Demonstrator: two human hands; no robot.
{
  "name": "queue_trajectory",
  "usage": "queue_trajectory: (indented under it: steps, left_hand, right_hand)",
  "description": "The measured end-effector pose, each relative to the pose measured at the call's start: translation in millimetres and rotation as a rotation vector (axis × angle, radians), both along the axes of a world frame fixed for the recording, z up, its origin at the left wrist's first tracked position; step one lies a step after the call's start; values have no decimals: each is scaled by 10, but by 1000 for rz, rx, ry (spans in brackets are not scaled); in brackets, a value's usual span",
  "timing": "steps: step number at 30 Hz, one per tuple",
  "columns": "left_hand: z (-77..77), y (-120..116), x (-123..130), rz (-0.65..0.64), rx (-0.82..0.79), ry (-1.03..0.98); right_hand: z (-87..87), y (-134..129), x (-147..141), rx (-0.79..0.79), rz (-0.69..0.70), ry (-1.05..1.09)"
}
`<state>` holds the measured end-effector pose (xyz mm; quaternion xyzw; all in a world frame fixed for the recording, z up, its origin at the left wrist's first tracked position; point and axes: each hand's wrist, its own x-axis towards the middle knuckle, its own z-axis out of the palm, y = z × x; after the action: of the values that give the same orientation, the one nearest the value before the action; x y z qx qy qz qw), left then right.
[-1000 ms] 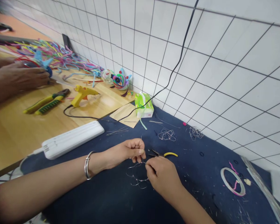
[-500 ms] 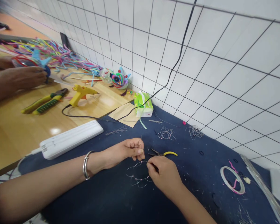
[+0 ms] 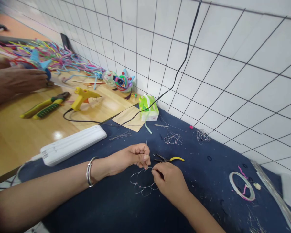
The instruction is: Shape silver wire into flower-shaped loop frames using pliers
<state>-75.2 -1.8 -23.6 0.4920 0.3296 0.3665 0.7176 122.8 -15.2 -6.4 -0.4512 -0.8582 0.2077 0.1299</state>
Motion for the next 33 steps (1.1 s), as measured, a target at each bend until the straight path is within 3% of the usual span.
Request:
queue_trajectory:
  steps: [24,28,30,33]
  left_hand:
    - [-41,8,-11,-30,-74,-56]
    - [-33,18,-25,-19,-71,-66]
    - [-30,20,-30,-17,-66,-63]
    - [-35,23,-29,-18,-61,-57]
  right_hand:
    - [34,-6,76,4,-24,18]
    - [35,69,289,159,-31,-70]
    - [-29,115,426,290,-45,-209]
    - [-154,155,581,348,-64,-392]
